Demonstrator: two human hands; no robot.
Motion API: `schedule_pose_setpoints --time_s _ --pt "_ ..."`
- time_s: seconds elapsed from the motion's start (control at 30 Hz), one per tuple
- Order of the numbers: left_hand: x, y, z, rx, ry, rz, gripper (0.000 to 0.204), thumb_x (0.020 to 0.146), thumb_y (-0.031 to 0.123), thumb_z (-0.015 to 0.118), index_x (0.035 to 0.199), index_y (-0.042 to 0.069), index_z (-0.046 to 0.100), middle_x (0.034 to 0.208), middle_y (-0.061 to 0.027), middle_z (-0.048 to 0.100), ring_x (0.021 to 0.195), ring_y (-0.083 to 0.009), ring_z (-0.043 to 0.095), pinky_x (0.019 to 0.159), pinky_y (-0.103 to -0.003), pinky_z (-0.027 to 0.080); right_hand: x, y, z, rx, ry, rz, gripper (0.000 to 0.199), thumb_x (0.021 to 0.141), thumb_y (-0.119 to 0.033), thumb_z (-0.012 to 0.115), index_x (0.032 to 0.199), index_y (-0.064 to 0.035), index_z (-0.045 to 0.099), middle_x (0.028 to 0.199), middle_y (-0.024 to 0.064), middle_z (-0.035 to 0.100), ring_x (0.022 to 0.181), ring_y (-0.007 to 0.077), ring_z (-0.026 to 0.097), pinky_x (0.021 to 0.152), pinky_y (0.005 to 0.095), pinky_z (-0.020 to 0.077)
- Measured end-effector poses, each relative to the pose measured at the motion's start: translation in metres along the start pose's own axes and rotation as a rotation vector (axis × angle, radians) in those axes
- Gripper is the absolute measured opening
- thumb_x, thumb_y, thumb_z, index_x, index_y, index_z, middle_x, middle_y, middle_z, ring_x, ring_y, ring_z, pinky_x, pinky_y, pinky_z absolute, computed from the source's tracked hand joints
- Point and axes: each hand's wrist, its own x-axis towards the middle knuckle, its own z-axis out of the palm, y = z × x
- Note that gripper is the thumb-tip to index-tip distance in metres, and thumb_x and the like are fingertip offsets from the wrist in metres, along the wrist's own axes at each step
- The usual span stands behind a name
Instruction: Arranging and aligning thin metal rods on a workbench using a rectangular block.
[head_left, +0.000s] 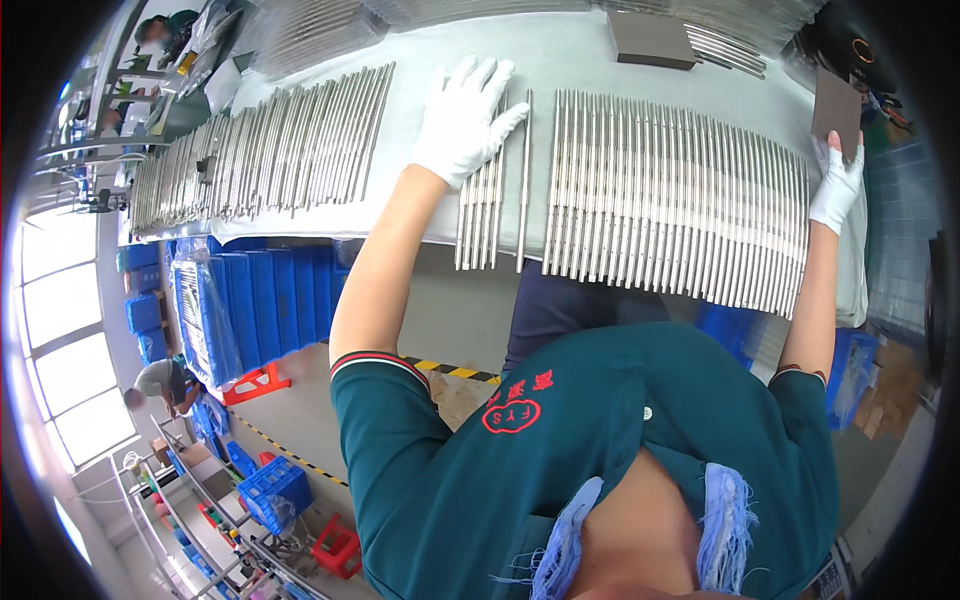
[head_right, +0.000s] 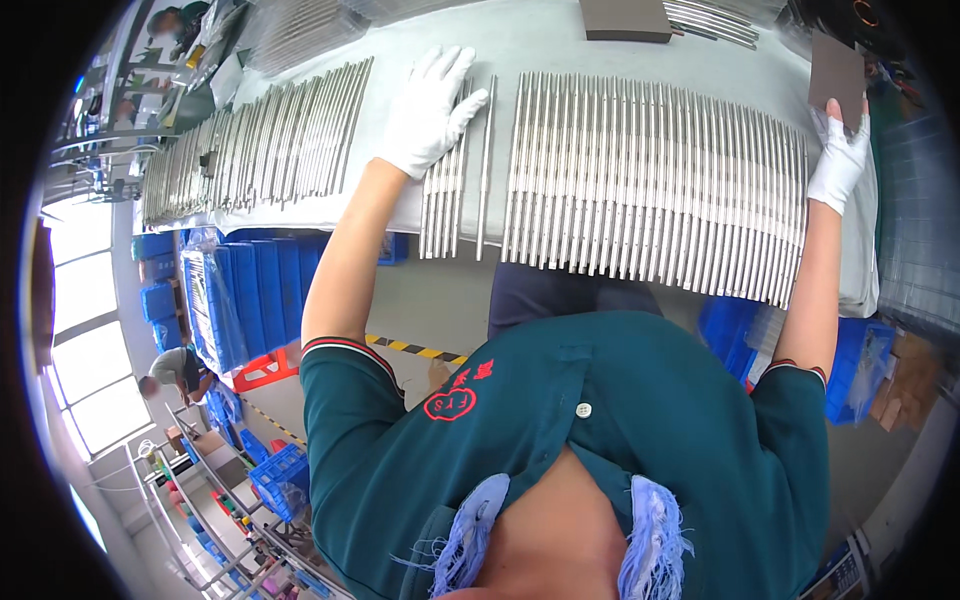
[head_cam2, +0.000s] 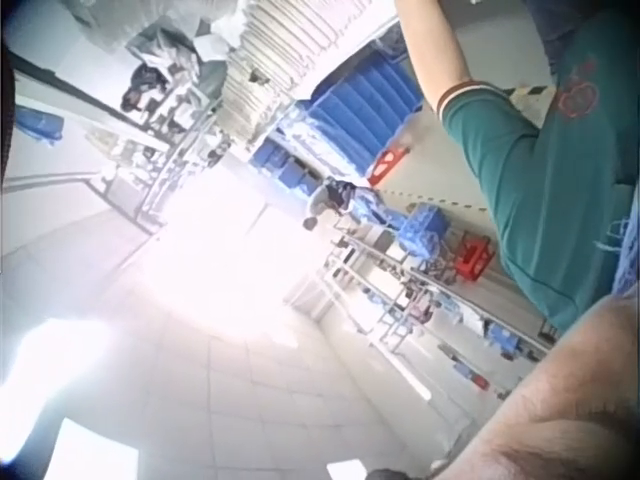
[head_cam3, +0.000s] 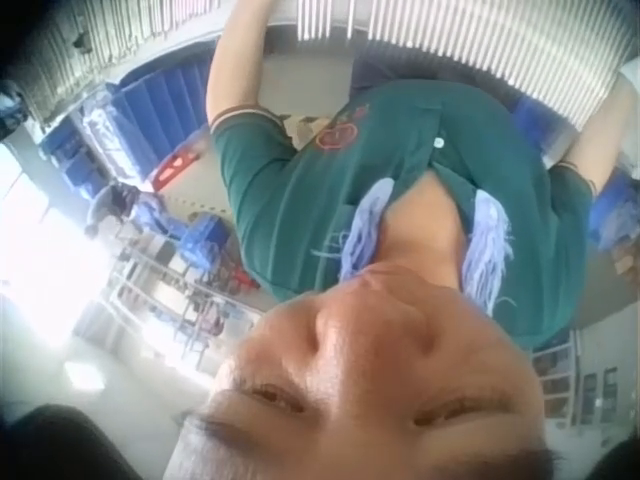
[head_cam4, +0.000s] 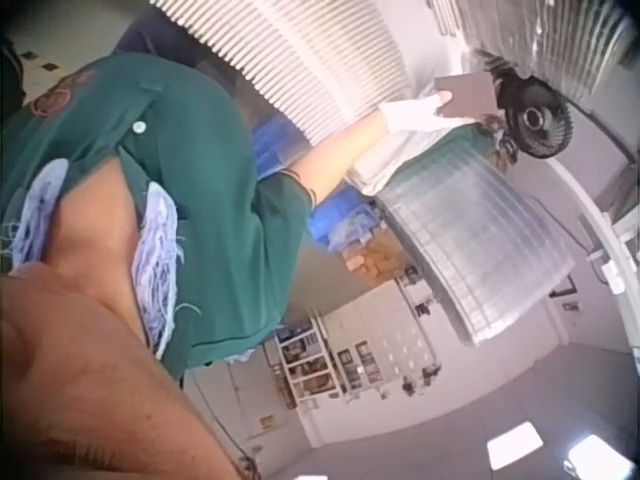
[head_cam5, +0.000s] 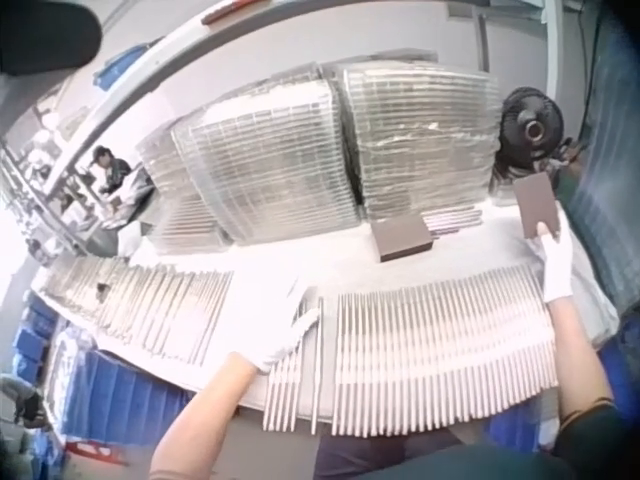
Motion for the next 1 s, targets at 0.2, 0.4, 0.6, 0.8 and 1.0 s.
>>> schedule_pose_setpoints --time_s 0.2,0.4,0.6,0.8,1.0 --pt "0.014 0.026 0.006 0.013 0.029 0.032 0.06 0.097 0.047 0.053 0.139 0.005 0.052 0.136 -0.0172 0.057 0.131 -0.0375 0.047 0.111 -0.052 0.031 0.002 0.002 -0.001 0.028 0.003 0.035 0.065 0.09 -0.015 0.074 0.145 -0.0035 0.042 0.135 0.0148 0.053 0.117 0.0244 0.059 0.099 0.0369 0.0538" --pt "0.029 0.055 0.015 -0.102 0.063 0.086 0.06 0.097 0.048 0.051 0.139 0.005 0.052 0.137 -0.0175 0.056 0.131 -0.038 0.047 0.111 -0.053 0.031 0.003 0.009 0.004 0.05 -0.01 0.073 0.065 0.09 -0.016 0.075 0.145 -0.0034 0.043 0.136 0.0108 0.054 0.119 0.0217 0.056 0.099 0.0339 0.0519" --pt "0.017 0.029 0.005 -0.088 -0.027 0.051 0.061 0.098 0.048 0.051 0.141 0.005 0.05 0.139 -0.0207 0.054 0.133 -0.0407 0.046 0.112 -0.05 0.033 0.007 0.018 -0.004 -0.032 -0.016 0.008 0.066 0.09 -0.019 0.075 0.146 -0.006 0.044 0.137 0.0091 0.053 0.12 0.0202 0.055 0.099 0.0326 0.0505" --pt "0.004 0.003 -0.001 -0.088 -0.024 -0.04 0.063 0.099 0.048 0.051 0.142 0.002 0.047 0.14 -0.0242 0.052 0.136 -0.0419 0.042 0.113 -0.047 0.034 0.002 0.011 0.003 0.057 -0.026 0.057 0.07 0.088 -0.02 0.077 0.147 -0.0037 0.042 0.134 0.012 0.055 0.115 0.0212 0.059 0.095 0.0327 0.0534" --pt "0.057 0.091 0.011 -0.166 0.017 0.269 0.063 0.096 0.051 0.052 0.14 0.006 0.05 0.139 -0.0194 0.054 0.134 -0.0389 0.046 0.111 -0.056 0.032 0.003 0.018 0.003 0.041 -0.032 0.047 0.071 0.088 -0.021 0.077 0.147 -0.0027 0.042 0.135 0.0124 0.055 0.117 0.0203 0.058 0.096 0.0315 0.0517"
